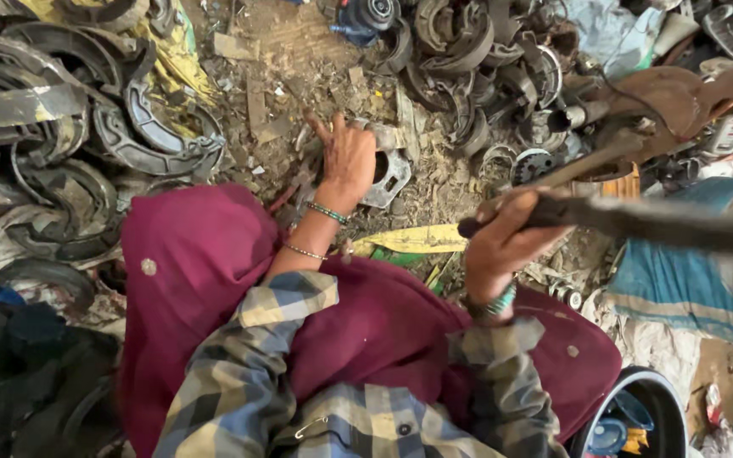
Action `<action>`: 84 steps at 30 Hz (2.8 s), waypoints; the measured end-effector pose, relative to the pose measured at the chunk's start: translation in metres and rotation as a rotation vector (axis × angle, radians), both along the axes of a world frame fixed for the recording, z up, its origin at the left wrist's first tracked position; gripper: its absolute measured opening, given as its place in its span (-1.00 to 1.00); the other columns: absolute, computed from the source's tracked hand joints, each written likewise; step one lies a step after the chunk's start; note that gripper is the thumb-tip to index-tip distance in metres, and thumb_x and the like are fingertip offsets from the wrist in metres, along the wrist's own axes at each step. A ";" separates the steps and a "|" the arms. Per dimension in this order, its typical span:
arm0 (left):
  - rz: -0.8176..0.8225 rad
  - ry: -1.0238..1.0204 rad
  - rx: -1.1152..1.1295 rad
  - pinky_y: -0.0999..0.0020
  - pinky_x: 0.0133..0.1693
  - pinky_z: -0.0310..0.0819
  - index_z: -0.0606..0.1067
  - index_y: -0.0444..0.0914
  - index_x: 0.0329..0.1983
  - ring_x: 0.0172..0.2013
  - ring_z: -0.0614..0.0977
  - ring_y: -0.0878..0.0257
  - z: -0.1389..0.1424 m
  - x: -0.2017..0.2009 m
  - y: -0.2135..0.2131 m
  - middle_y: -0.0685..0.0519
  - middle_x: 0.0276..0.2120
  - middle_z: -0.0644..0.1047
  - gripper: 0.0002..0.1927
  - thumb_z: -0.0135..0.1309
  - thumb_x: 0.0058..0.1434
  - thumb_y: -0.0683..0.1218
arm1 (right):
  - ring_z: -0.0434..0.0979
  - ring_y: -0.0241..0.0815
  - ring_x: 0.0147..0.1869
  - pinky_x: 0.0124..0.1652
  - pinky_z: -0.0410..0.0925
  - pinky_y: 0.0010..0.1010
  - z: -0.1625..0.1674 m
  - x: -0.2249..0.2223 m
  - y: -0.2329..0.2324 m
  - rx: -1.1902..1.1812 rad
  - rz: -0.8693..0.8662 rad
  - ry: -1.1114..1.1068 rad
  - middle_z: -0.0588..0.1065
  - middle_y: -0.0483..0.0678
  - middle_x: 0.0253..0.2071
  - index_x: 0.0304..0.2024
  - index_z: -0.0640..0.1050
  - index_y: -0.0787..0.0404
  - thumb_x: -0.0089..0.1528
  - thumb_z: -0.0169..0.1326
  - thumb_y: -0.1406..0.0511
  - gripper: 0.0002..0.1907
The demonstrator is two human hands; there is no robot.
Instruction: The person sits on the ground and uses a hammer and a curved metal tool to repeatedly strike a metal part placed on a hexagonal anvil. They adjust the part's position several times and continue striking it throughout the clip.
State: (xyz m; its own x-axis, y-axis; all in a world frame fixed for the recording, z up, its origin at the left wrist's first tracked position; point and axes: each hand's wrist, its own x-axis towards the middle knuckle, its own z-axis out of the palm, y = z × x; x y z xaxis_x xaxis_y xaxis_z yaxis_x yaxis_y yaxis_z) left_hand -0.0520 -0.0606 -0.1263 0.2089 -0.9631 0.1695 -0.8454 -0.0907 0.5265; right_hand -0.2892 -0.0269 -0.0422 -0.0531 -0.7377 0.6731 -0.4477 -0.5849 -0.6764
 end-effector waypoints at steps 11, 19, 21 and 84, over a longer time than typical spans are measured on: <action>0.005 -0.070 0.018 -0.63 0.26 -0.27 0.68 -0.27 -0.37 0.09 0.49 -0.13 0.002 0.000 -0.004 -0.12 -0.26 0.64 -0.79 0.02 0.17 -0.21 | 0.40 -0.13 -0.57 -0.56 0.29 -0.26 -0.013 0.008 0.001 0.526 -0.119 0.667 0.46 0.04 -0.48 -0.03 0.34 0.31 0.45 0.04 0.22 -0.73; 0.022 -0.017 0.017 -0.59 0.27 -0.24 0.67 -0.27 -0.37 0.08 0.49 -0.15 -0.006 0.000 -0.005 -0.14 -0.28 0.64 -0.78 0.00 0.22 -0.20 | 0.43 -0.14 -0.50 -0.48 0.37 -0.29 -0.014 0.025 0.001 0.042 -0.076 0.280 0.48 0.05 -0.42 0.11 0.32 0.30 0.46 -0.07 0.26 -0.73; 0.023 -0.012 -0.005 -0.61 0.26 -0.25 0.67 -0.26 -0.38 0.08 0.49 -0.17 -0.003 0.001 -0.006 -0.14 -0.28 0.64 -0.77 -0.01 0.22 -0.21 | 0.47 0.00 -0.48 -0.48 0.38 -0.18 -0.056 0.029 0.004 0.388 -0.029 0.810 0.49 0.14 -0.43 0.11 0.33 0.35 0.42 -0.05 0.28 -0.70; -0.016 0.038 -0.087 -0.03 -0.26 0.54 0.65 -0.31 -0.47 -0.34 0.67 -0.18 0.014 0.043 -0.001 -0.26 -0.43 0.60 -0.82 0.25 0.15 -0.09 | 0.50 0.50 -0.14 -0.23 0.37 0.16 -0.085 0.038 0.009 0.831 0.178 0.704 0.51 0.45 -0.28 -0.01 0.42 0.40 0.32 0.09 0.09 -0.52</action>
